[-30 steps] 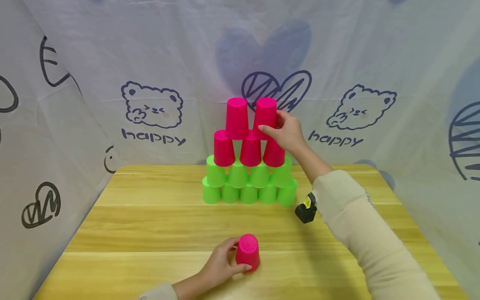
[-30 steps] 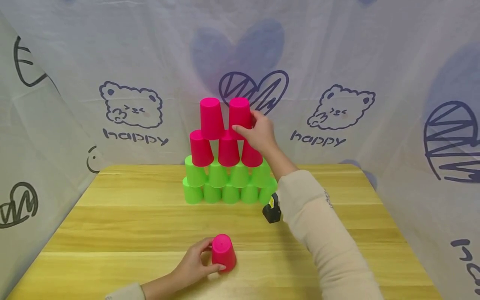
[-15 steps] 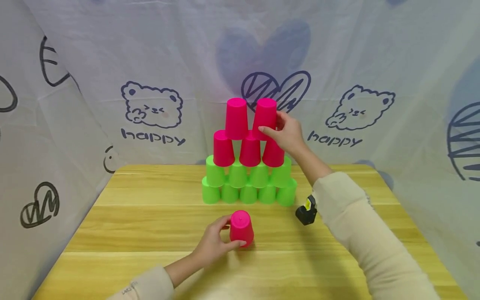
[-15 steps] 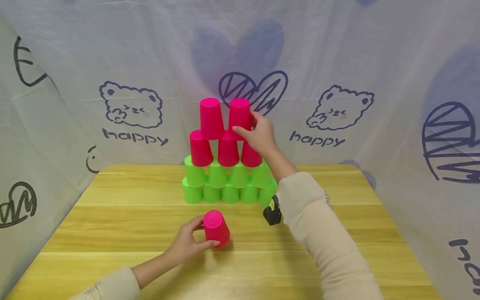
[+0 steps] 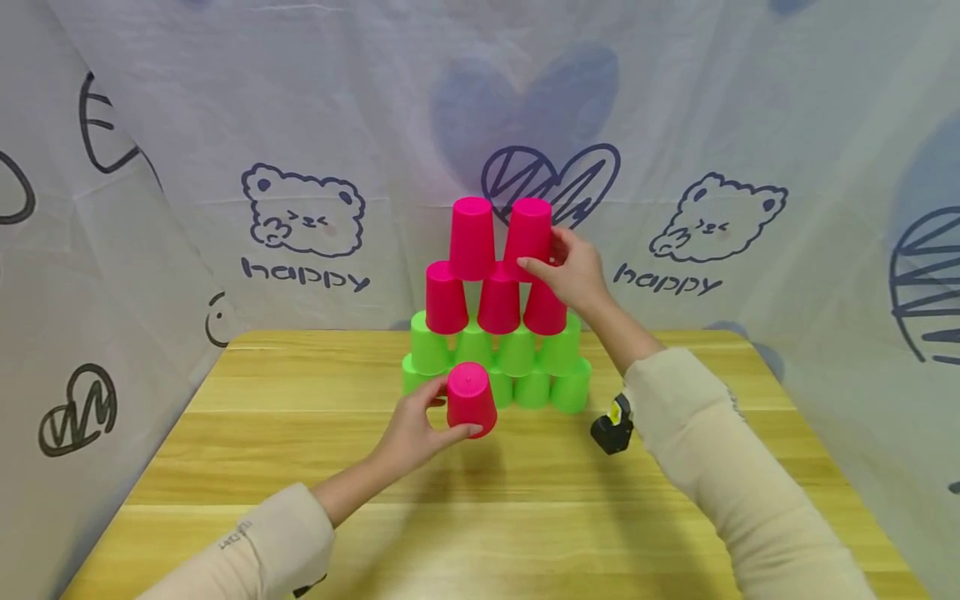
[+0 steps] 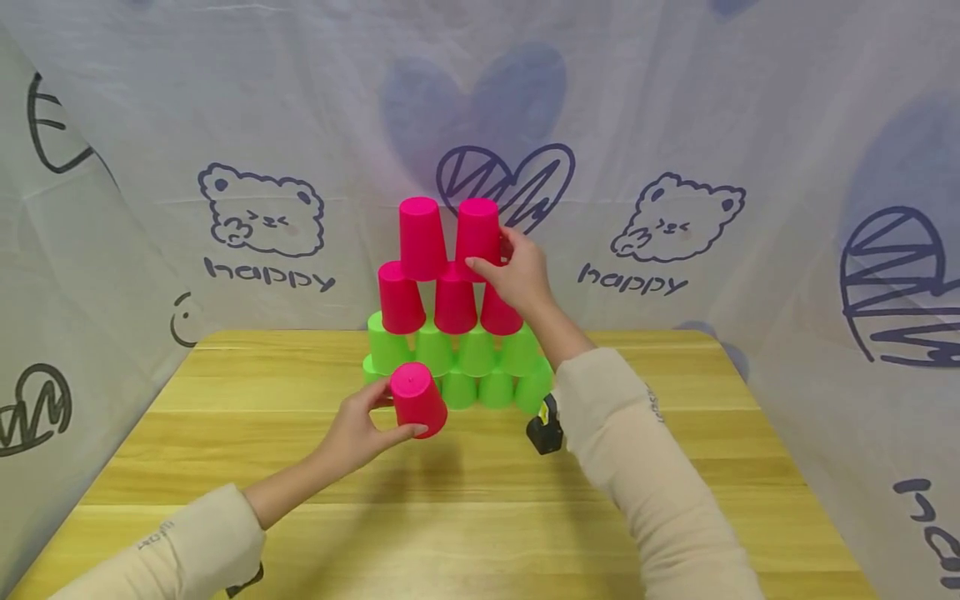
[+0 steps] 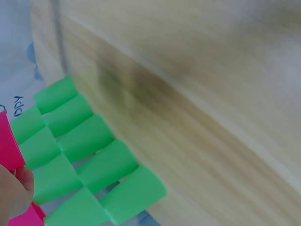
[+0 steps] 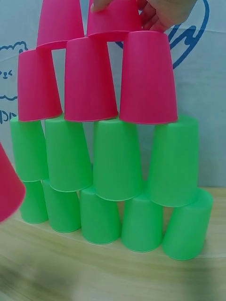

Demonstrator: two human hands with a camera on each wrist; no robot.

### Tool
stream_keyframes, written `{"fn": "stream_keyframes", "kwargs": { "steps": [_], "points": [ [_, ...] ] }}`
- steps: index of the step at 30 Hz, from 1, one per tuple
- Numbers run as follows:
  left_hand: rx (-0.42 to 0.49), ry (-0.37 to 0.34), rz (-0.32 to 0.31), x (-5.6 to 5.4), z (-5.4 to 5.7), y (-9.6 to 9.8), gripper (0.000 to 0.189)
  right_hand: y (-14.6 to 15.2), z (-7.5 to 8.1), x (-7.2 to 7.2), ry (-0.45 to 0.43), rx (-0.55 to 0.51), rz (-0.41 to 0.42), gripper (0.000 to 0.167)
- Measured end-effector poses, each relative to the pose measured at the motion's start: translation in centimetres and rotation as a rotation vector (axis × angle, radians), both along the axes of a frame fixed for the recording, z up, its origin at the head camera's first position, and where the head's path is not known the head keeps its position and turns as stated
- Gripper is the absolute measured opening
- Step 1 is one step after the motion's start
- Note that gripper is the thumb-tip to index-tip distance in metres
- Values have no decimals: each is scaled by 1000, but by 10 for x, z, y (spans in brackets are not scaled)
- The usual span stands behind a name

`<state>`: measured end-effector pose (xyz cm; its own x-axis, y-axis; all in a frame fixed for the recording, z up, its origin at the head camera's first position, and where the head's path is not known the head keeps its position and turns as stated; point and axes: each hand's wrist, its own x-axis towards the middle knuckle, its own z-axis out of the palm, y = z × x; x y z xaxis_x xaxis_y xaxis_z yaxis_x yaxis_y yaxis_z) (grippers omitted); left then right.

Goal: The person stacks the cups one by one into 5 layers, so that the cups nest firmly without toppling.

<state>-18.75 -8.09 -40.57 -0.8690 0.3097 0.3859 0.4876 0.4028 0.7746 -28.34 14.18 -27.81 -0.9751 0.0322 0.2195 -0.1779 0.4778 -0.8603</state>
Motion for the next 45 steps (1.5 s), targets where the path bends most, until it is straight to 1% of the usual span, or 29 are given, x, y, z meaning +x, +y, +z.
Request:
{"fn": "stream_keyframes", "kwargs": {
  "steps": [9, 13, 18, 24, 28, 32, 39, 42, 45],
  "points": [
    [5, 8, 29, -7, 20, -2, 55, 1, -1, 1, 0, -15, 17, 57],
    [17, 25, 35, -10, 29, -2, 54, 2, -2, 0, -10, -19, 17, 58],
    [12, 39, 60, -15, 41, -4, 53, 2, -3, 1, -10, -17, 21, 58],
    [36, 58, 62, -19, 53, -3, 54, 2, -3, 1, -4, -21, 33, 57],
    [33, 78, 61, -22, 61, -1, 54, 3, -4, 1, 3, -27, 36, 57],
    [19, 92, 63, -23, 77, -2, 56, 2, -5, 1, 5, -26, 38, 56],
    [18, 106, 65, -29, 111, -6, 55, 2, -5, 2, -1, -26, 36, 57],
    [24, 110, 78, -31, 125, -7, 55, 2, -5, 2, -3, -24, 35, 57],
    [27, 121, 87, -34, 136, -8, 55, 3, -5, 2, 0, -26, 34, 57]
  ]
}}
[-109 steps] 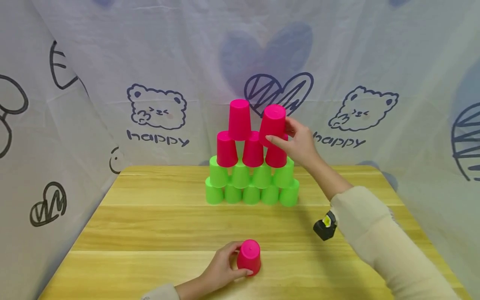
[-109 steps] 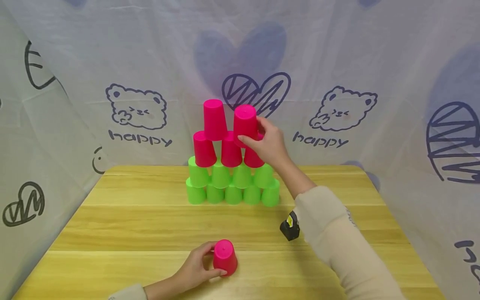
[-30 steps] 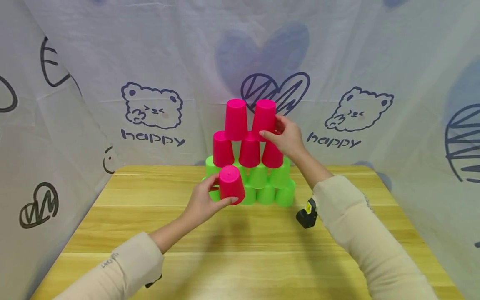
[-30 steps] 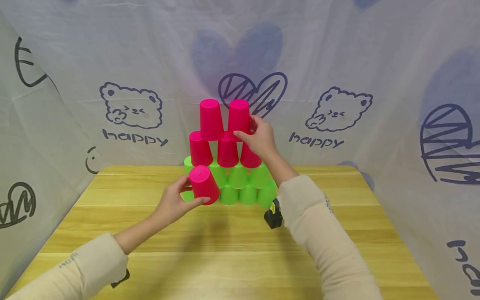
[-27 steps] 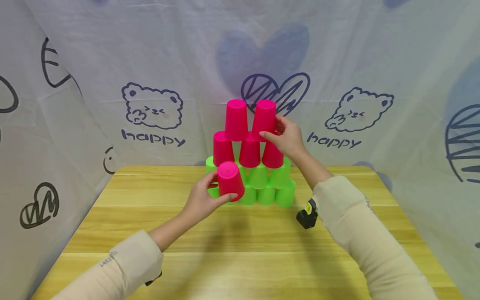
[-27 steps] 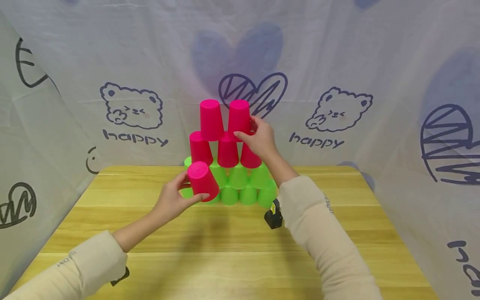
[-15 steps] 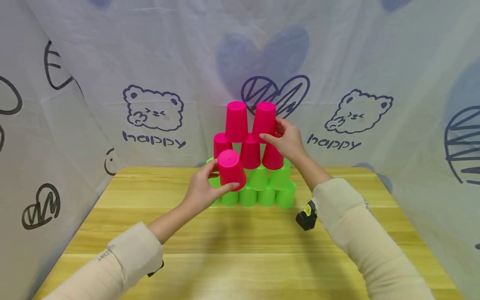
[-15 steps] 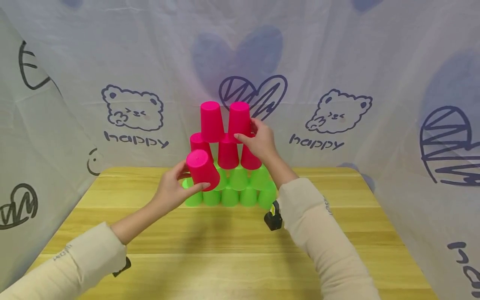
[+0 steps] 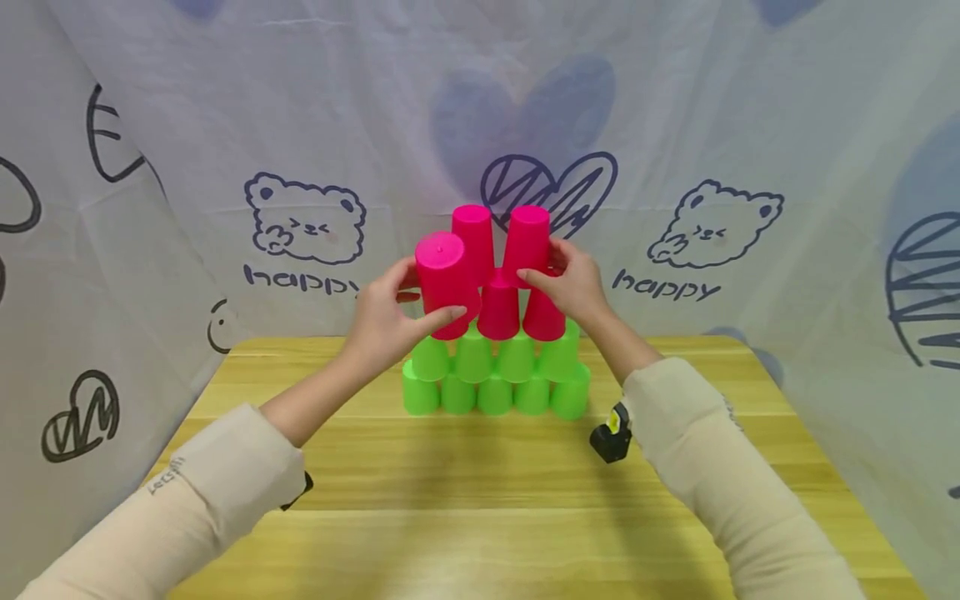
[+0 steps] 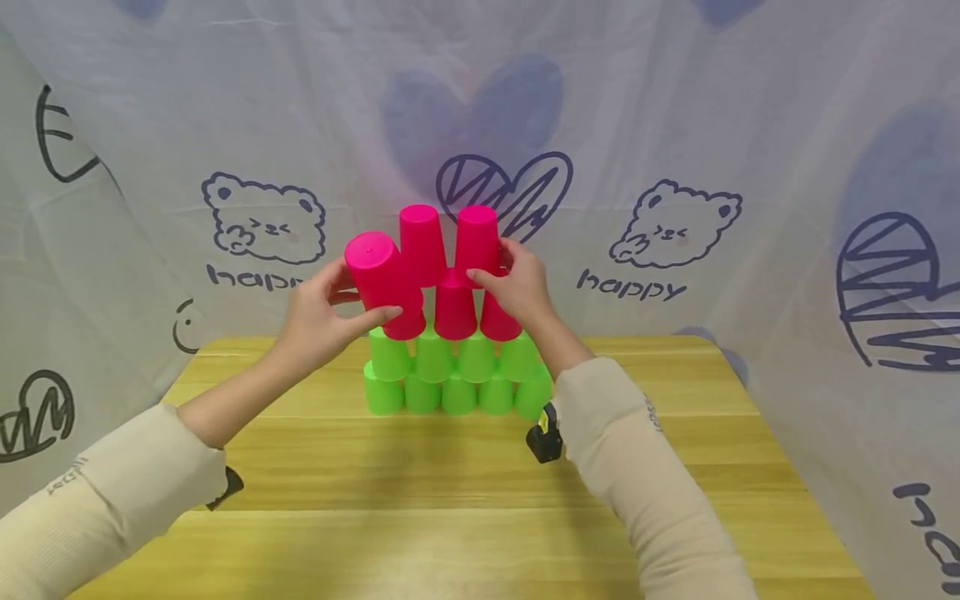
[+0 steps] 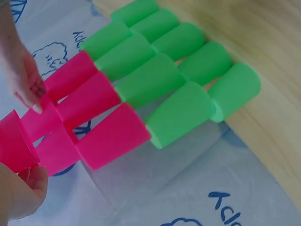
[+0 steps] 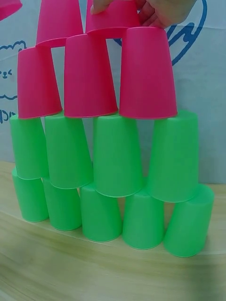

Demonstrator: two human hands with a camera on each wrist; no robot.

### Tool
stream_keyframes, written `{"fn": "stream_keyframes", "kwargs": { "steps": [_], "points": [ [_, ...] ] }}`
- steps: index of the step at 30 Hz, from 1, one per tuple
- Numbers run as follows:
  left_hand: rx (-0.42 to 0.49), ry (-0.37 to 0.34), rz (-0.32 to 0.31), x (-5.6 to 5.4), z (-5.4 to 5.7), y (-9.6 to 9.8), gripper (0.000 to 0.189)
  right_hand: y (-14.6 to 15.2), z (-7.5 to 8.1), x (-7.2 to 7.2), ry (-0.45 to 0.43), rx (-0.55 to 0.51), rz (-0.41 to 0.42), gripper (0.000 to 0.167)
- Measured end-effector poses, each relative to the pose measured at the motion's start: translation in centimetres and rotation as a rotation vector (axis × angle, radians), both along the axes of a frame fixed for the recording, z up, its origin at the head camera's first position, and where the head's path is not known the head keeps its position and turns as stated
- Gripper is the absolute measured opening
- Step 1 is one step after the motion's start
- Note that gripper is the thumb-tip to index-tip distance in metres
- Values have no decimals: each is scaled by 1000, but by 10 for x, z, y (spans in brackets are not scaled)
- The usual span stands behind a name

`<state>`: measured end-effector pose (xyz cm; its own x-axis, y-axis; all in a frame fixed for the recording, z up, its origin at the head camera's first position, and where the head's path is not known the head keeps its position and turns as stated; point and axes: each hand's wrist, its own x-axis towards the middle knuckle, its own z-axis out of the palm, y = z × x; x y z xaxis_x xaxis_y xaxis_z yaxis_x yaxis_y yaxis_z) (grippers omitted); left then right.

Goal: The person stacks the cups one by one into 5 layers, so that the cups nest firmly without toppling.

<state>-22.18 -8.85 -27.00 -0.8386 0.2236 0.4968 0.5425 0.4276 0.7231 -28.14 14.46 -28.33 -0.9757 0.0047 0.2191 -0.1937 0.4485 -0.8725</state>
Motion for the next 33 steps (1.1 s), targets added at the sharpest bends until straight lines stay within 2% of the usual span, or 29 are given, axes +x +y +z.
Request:
{"fn": "stream_keyframes", "kwargs": {
  "steps": [13, 20, 27, 33],
  "points": [
    [-32, 3, 9, -13, 28, 7, 58, 0, 0, 1, 4, -13, -17, 58],
    [-14, 4, 21, -20, 42, 14, 57, 0, -2, 0, 24, -7, -23, 57],
    [7, 13, 64, -33, 52, 21, 58, 0, -4, -2, 25, -18, -14, 56],
    [66, 18, 90, -45, 58, 29, 57, 1, -3, -2, 25, -17, -12, 57]
  ]
}}
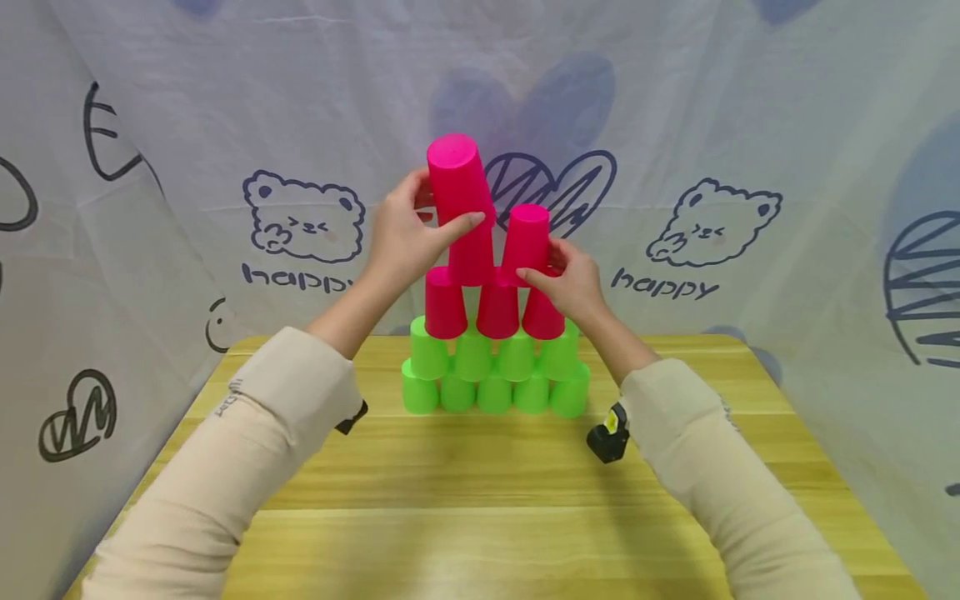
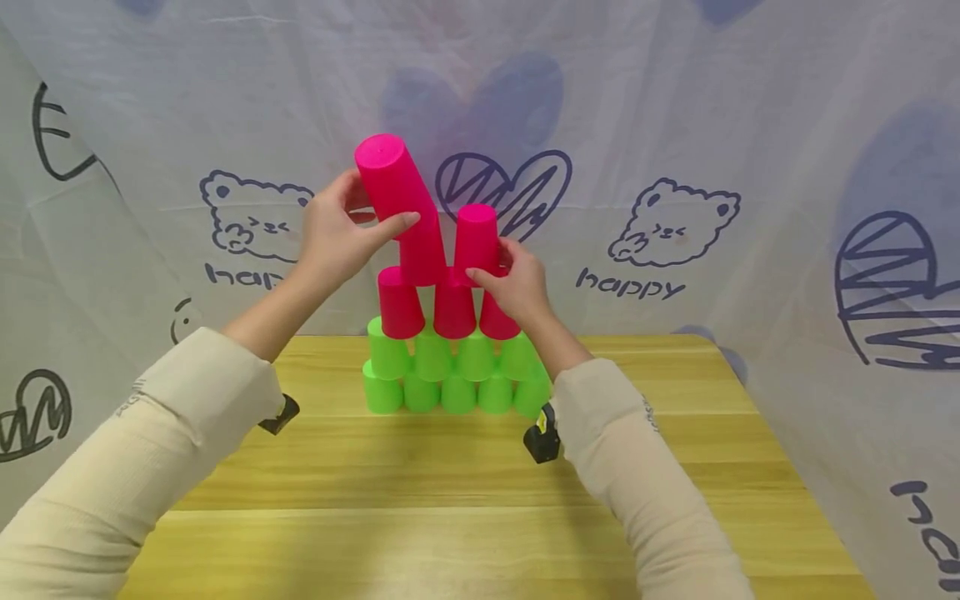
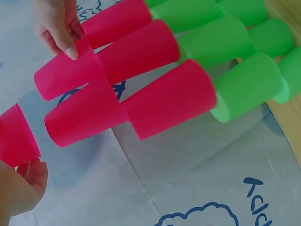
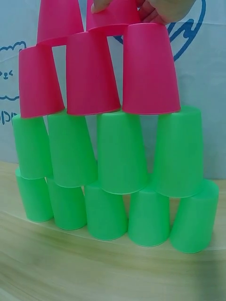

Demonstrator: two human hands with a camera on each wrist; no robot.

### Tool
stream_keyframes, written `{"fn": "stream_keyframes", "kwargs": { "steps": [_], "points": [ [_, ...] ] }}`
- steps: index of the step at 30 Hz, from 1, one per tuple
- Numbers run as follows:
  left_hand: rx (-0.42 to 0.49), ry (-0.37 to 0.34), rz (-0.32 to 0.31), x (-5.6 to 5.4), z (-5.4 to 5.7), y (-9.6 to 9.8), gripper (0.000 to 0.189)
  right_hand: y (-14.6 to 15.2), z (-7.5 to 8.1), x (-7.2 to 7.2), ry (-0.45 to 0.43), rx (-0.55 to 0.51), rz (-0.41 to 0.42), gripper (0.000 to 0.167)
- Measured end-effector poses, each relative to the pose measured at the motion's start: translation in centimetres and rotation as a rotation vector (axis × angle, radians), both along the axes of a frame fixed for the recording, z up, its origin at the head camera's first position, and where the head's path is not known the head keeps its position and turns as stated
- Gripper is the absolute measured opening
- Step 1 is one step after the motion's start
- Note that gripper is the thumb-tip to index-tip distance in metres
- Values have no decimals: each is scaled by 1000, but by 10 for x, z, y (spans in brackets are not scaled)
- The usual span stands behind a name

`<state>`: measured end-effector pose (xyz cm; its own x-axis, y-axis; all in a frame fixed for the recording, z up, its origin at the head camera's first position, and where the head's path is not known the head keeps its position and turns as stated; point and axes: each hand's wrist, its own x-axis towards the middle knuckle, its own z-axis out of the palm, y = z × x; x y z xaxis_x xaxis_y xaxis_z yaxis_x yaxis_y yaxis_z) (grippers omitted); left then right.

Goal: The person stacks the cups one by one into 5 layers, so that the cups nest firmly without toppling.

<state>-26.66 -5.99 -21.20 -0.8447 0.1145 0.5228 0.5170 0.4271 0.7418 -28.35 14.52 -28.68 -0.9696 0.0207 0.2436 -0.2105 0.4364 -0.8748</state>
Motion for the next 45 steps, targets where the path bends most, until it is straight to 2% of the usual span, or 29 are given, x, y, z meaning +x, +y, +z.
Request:
{"fn": "stream_keyframes", "kwargs": {
  "steps": [6, 12, 15, 18, 22, 24, 30, 39, 45],
  "points": [
    [33, -32, 5, -10, 4, 11, 57, 1, -1, -1, 6, 14, -13, 56],
    [4, -89, 43, -18, 6, 22, 60, -1, -2, 0, 5, 20, -12, 56],
    [-19, -95, 41, -23, 7, 26, 62, -1, -1, 0, 8, 19, -14, 56],
    [-26, -109, 51, -28, 8, 27, 61, -2, -1, 0, 9, 15, -14, 57],
    [-15, -148, 95, -34, 7, 23, 58, -2, -1, 2, 8, 11, 0, 57],
    [-24, -165, 107, -34, 8, 22, 59, -1, -2, 2, 10, 16, 3, 57],
    [-37, -159, 64, -32, 11, 29, 60, -1, -3, 0, 14, 26, 3, 58],
    [-52, -173, 39, -32, 12, 42, 58, 0, -3, -2, 5, 19, 4, 58],
    [-55, -181, 47, -33, 12, 49, 58, 0, -2, 0, 14, 21, 10, 58]
  ]
}}
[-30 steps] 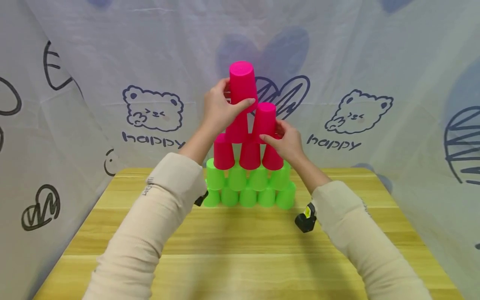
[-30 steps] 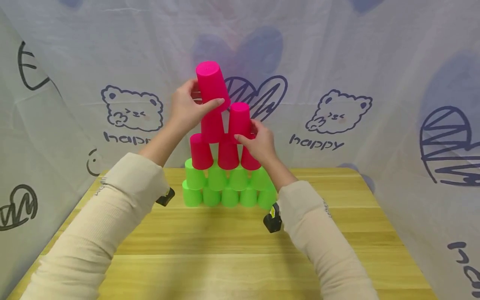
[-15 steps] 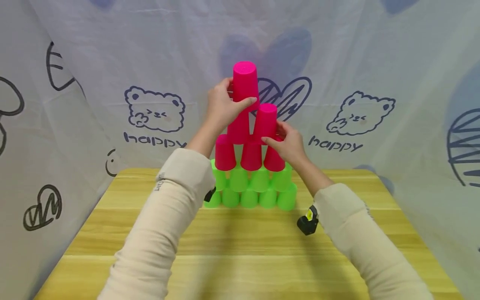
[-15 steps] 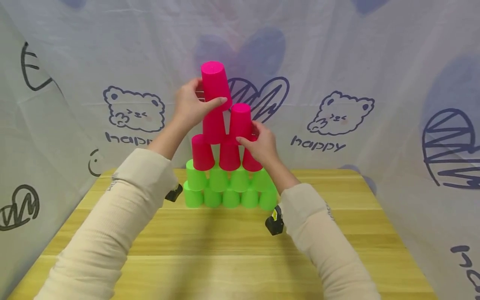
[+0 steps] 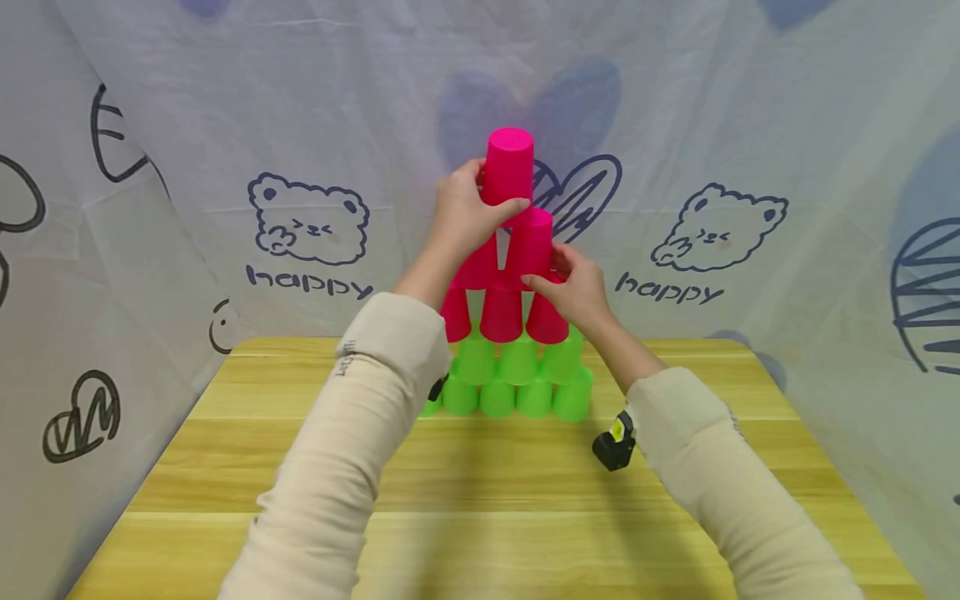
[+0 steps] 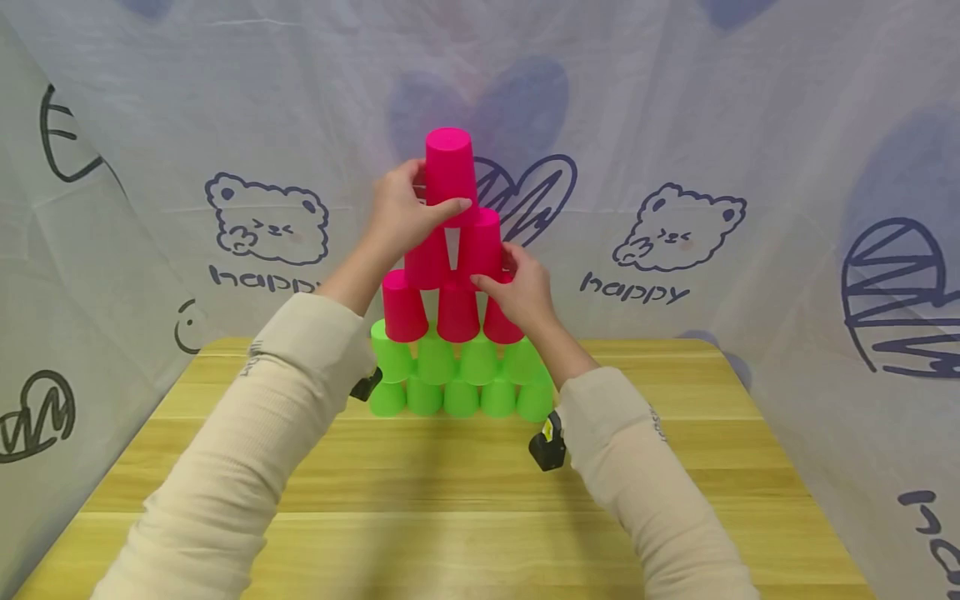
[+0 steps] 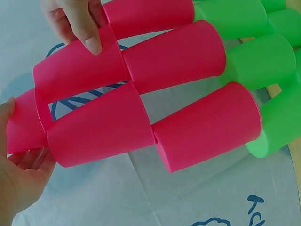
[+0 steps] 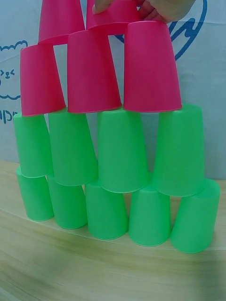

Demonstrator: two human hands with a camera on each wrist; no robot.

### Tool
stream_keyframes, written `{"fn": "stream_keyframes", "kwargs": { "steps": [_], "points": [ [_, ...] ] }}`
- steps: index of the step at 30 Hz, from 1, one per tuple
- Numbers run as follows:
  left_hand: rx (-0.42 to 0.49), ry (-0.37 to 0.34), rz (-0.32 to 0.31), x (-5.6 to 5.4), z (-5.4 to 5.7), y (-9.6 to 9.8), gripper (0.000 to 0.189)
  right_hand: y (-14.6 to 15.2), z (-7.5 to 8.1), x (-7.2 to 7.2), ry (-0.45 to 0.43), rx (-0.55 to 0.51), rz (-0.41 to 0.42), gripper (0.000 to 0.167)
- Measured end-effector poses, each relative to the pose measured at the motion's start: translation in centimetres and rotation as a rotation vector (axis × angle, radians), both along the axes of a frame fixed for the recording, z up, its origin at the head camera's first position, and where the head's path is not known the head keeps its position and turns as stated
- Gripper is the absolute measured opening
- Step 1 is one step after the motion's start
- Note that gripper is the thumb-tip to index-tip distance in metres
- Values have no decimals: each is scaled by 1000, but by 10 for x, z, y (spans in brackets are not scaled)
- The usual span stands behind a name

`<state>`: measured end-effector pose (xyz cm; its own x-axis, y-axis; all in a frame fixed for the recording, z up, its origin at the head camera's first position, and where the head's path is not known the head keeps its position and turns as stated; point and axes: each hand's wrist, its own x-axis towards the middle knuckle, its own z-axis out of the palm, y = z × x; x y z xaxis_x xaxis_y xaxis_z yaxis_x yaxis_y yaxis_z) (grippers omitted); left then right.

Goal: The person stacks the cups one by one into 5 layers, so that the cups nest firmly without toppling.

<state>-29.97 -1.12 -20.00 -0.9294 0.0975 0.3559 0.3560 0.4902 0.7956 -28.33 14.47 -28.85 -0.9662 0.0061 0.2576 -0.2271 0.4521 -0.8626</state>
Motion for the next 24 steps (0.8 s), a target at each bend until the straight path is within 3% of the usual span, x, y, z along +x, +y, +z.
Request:
{"fn": "stream_keyframes", "kwargs": {
  "steps": [24],
  "points": [
    [13, -48, 34, -1, -2, 6, 61, 0, 0, 0, 4, 4, 5, 57]
  ]
}}
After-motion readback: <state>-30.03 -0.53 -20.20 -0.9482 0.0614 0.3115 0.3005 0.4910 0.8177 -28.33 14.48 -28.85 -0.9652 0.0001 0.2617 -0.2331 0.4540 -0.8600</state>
